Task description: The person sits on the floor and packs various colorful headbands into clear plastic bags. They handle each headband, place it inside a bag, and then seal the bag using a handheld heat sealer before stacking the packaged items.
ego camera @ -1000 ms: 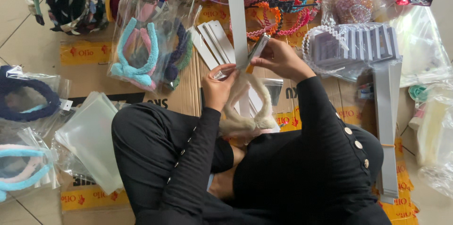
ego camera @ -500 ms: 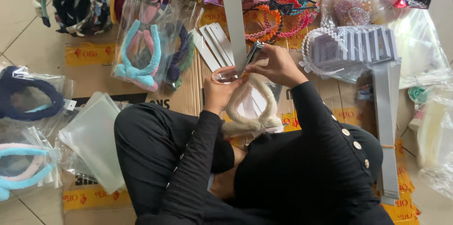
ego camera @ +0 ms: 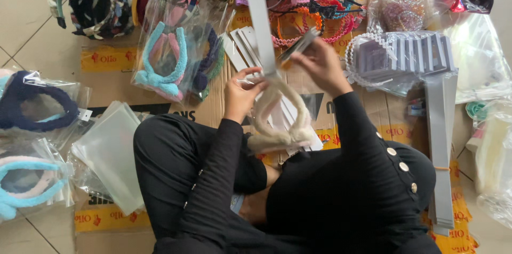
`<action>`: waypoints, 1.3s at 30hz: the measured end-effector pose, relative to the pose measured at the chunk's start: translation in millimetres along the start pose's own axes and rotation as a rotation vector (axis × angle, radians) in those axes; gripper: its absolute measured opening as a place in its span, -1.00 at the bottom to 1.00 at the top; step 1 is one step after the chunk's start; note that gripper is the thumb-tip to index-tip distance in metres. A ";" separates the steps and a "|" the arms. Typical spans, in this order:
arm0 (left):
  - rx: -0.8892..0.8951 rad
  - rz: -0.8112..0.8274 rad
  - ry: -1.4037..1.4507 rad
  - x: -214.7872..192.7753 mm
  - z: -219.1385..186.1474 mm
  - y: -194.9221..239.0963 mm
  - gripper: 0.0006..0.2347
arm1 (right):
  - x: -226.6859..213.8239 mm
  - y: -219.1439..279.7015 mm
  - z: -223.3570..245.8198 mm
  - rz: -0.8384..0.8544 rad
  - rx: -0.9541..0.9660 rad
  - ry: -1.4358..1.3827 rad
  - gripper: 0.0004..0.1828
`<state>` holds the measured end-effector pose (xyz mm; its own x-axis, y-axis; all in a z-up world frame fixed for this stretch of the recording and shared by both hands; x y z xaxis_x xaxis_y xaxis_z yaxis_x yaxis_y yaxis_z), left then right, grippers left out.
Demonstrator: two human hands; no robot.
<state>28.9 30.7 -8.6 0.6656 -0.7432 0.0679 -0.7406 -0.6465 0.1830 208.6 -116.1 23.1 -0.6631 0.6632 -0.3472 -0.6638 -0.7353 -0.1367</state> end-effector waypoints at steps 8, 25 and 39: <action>0.216 -0.243 -0.508 -61.2 16.8 -44.2 -0.61 | -32.5 14.0 -57.2 0.049 0.521 0.754 -0.48; 0.166 -0.422 -1.427 -114.7 64.8 -101.2 -0.42 | -5.6 23.8 -120.0 0.329 0.637 1.087 -0.35; 0.667 -0.671 -0.678 -93.4 -59.1 -44.8 -0.85 | -24.7 8.2 4.1 0.046 0.325 0.473 -0.57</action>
<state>5.4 139.2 34.8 0.9059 -0.0270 -0.4226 -0.2944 -0.7573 -0.5829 218.1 -137.9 34.3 -0.5163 0.4422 -0.7334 -0.7599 -0.6315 0.1542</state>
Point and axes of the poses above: each hand's wrist, its own y-axis away from the middle knuckle, its own x-axis out of the palm, z = x × y, the point moved 4 cm from there along -y, towards the middle knuckle, and after that the axes turned 2 degrees about -x, right-handed, at the moved point
